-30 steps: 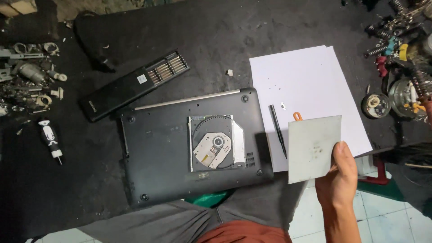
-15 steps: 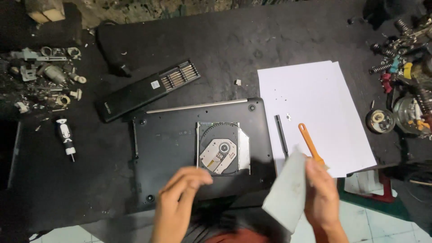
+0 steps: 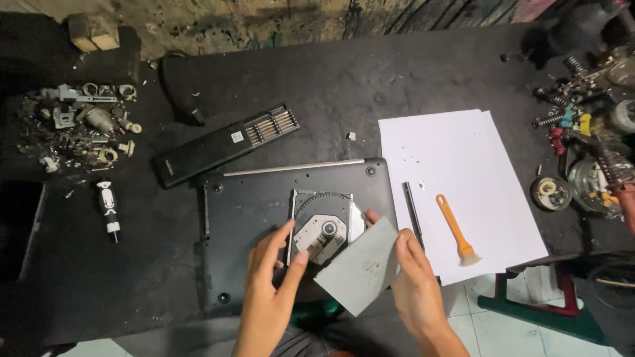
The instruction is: The person removes a metal cover from a laptop's optical drive bay and places it on a white sheet of paper. They then use a black pen to mark a spot on the drive's internal mechanism. Afterward, they use a small metal tool to pry and remove a component from the drive, then inspect the drive's exterior.
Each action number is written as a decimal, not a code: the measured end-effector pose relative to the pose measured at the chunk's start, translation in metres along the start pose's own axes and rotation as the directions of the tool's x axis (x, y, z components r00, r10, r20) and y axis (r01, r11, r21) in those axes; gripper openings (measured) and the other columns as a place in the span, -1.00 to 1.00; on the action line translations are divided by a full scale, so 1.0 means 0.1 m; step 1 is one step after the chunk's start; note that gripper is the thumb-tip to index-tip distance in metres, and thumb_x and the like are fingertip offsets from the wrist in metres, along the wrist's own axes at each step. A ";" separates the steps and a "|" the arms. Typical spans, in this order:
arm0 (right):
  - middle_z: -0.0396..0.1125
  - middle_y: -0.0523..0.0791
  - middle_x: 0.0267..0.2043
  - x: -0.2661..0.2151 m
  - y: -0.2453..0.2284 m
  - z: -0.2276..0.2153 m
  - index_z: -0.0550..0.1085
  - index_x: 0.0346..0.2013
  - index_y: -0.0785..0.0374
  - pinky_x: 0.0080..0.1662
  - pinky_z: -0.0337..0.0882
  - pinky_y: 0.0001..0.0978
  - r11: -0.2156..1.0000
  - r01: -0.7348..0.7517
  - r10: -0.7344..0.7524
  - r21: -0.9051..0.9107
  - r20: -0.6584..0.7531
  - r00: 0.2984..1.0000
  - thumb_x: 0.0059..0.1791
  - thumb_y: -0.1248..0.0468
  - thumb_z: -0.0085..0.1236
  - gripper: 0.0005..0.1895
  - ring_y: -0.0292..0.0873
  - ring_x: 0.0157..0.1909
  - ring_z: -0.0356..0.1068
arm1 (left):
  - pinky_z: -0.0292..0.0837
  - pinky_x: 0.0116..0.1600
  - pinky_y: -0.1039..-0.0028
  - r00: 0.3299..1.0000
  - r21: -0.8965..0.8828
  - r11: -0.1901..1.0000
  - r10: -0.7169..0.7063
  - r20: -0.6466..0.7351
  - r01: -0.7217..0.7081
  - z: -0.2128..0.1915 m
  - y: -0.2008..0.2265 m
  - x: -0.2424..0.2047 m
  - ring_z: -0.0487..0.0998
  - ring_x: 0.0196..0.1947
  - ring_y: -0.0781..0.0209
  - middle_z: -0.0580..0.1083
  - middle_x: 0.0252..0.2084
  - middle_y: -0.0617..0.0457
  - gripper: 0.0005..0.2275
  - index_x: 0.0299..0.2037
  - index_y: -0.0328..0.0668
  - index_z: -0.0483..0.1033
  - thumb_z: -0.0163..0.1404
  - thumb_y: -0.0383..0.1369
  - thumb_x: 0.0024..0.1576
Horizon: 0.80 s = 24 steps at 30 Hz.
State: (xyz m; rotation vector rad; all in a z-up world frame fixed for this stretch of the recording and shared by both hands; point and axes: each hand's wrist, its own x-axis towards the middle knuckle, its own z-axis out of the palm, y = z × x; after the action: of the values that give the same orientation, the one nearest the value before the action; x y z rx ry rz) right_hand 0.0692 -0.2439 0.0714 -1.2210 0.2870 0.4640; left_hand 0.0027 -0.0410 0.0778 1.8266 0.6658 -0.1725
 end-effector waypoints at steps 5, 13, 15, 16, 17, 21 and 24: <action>0.30 0.09 0.46 -0.01 0.01 0.06 0.38 -0.20 0.25 0.24 0.37 0.03 0.995 -0.004 0.008 0.104 -0.038 0.999 0.06 -0.01 -0.09 -0.64 0.03 0.48 0.27 | 0.37 0.21 0.45 0.986 -0.362 0.931 -0.096 -0.136 0.041 0.13 0.06 0.07 0.54 0.16 0.24 0.46 0.13 0.11 -0.47 0.36 0.01 0.41 0.08 -0.28 0.11; 0.29 0.21 0.37 0.11 0.18 -0.40 0.42 -0.21 0.25 0.11 0.45 0.13 0.967 0.088 -0.123 0.238 0.138 0.983 0.09 0.03 -0.04 -0.68 0.22 0.33 0.35 | 0.55 0.08 0.20 0.943 -0.673 0.677 -0.316 0.100 0.298 0.10 0.21 0.27 0.62 0.11 0.02 0.62 0.13 -0.15 -0.59 0.26 -0.23 0.46 -0.05 -0.36 0.18; 0.42 0.15 -0.02 0.16 0.21 -0.64 0.44 0.04 0.43 -0.11 0.45 0.08 0.957 -0.028 0.045 0.288 -0.053 0.998 0.09 0.04 -0.06 -0.52 0.18 -0.08 0.45 | 0.45 0.11 0.26 0.952 -0.585 0.752 -0.273 0.141 0.303 0.06 0.13 0.30 0.63 0.18 0.10 0.62 0.19 -0.03 -0.52 0.33 -0.01 0.40 -0.04 -0.25 0.15; 0.42 0.15 -0.02 0.18 0.20 -0.82 0.44 0.04 0.43 -0.11 0.45 0.08 0.956 -0.045 0.061 0.288 -0.048 0.997 0.09 0.04 -0.06 -0.52 0.18 -0.08 0.45 | 0.45 0.11 0.26 0.948 -0.585 0.750 -0.288 0.134 0.311 0.07 0.11 0.31 0.63 0.18 0.10 0.62 0.19 -0.03 -0.52 0.33 -0.01 0.40 -0.04 -0.25 0.15; 0.40 0.05 0.03 0.20 0.20 -1.00 0.41 0.16 0.29 0.04 0.37 -0.06 0.962 -0.010 0.067 0.274 -0.197 0.978 0.08 0.09 -0.08 -0.56 0.09 0.02 0.41 | 0.54 0.04 0.25 0.961 -0.648 0.713 -0.244 0.130 0.268 0.07 0.08 0.31 0.63 0.13 0.08 0.62 0.15 -0.09 -0.54 0.31 -0.09 0.39 -0.03 -0.30 0.15; 0.36 -0.13 0.31 0.26 -0.38 -1.01 0.36 0.29 0.23 0.33 0.41 -0.32 0.984 0.151 -0.089 0.099 -0.463 0.882 0.09 0.00 -0.10 -0.44 -0.19 0.29 0.39 | 0.40 0.31 0.45 0.999 -0.641 0.767 0.022 0.023 -0.002 0.13 -0.12 0.38 0.57 0.17 0.21 0.59 0.16 -0.06 -0.47 0.32 -0.23 0.35 0.11 -0.41 0.09; 0.41 -0.21 0.21 0.42 -0.32 -1.60 0.39 0.23 0.07 0.24 0.48 -0.44 0.924 0.340 -0.381 -0.172 -0.409 0.829 0.05 -0.04 0.15 -0.49 -0.30 0.21 0.43 | 0.49 0.24 0.46 0.997 -0.611 0.789 -0.072 0.007 0.061 0.10 -0.05 0.34 0.62 0.08 0.22 0.62 0.10 -0.03 -0.43 0.27 -0.21 0.43 0.21 -0.44 -0.03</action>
State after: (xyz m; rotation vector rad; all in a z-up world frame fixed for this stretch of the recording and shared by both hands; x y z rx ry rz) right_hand 0.1269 -0.3961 0.0274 -1.4290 0.4080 -0.1384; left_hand 0.0306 -0.0369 0.0558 1.1751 0.6987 0.0190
